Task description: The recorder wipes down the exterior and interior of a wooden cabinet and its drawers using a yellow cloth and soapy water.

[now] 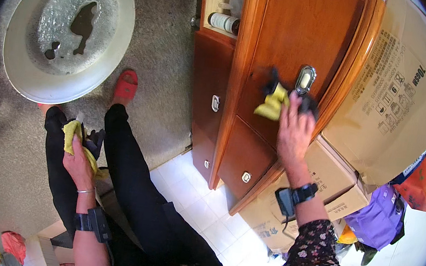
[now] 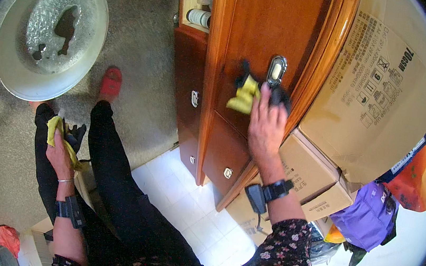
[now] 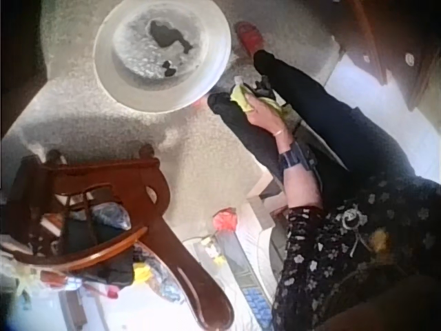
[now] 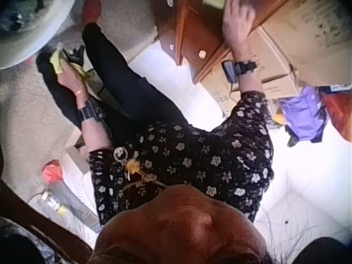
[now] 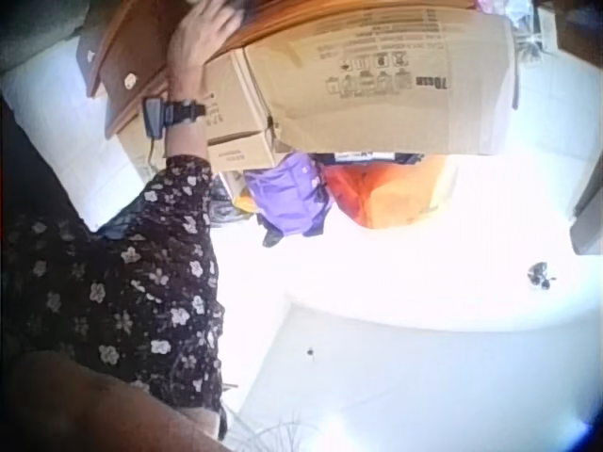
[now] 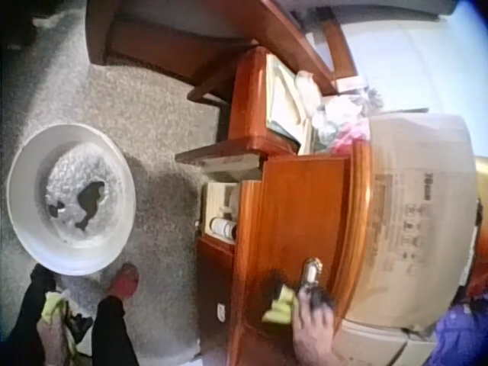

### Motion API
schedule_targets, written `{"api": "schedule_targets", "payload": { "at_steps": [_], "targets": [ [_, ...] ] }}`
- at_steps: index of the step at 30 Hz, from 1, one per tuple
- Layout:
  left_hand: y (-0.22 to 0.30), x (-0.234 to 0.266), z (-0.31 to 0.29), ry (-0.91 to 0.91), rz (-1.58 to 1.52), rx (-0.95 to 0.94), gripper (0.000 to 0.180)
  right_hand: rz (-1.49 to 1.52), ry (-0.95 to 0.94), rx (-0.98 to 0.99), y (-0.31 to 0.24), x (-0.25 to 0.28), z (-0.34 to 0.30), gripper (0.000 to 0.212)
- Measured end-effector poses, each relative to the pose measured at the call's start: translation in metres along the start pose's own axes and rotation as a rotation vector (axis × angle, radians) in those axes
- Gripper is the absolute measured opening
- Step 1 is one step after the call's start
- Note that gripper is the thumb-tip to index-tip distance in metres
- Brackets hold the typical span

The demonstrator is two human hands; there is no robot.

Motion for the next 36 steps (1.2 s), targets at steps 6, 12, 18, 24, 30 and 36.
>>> {"api": "schedule_targets", "payload": {
  "at_steps": [6,12,18,24,30,36],
  "targets": [
    [0.006,-0.002,-0.001,-0.015,-0.008,-0.003,0.035,0.119,0.024,0.144,-0.045,-0.032,-0.001,0.041],
    [-0.001,-0.005,0.002,-0.025,0.002,-0.017,0.035,0.116,0.644,-0.169,0.006,0.0,0.196,0.041],
    [-0.002,-0.009,-0.002,-0.061,0.032,0.036,0.035,0.115,0.729,-0.129,0.014,0.023,0.229,0.048],
    [-0.002,-0.01,0.001,-0.038,0.021,-0.018,0.035,0.343,0.488,0.019,-0.066,-0.049,0.126,0.043],
    [0.009,-0.001,0.004,-0.078,0.06,-0.064,0.035,0.443,0.116,0.137,-0.138,-0.099,0.006,0.042],
    [0.015,-0.005,0.014,-0.209,0.213,-0.138,0.033,0.524,-0.052,0.059,-0.127,-0.117,-0.03,0.051]
  ]
}}
Point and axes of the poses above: each hand's wrist, its own z-axis towards the middle knuckle, its own x-axis out of the back of the hand, y = z × x, the point moved 6 cm from there along z, towards the middle knuckle
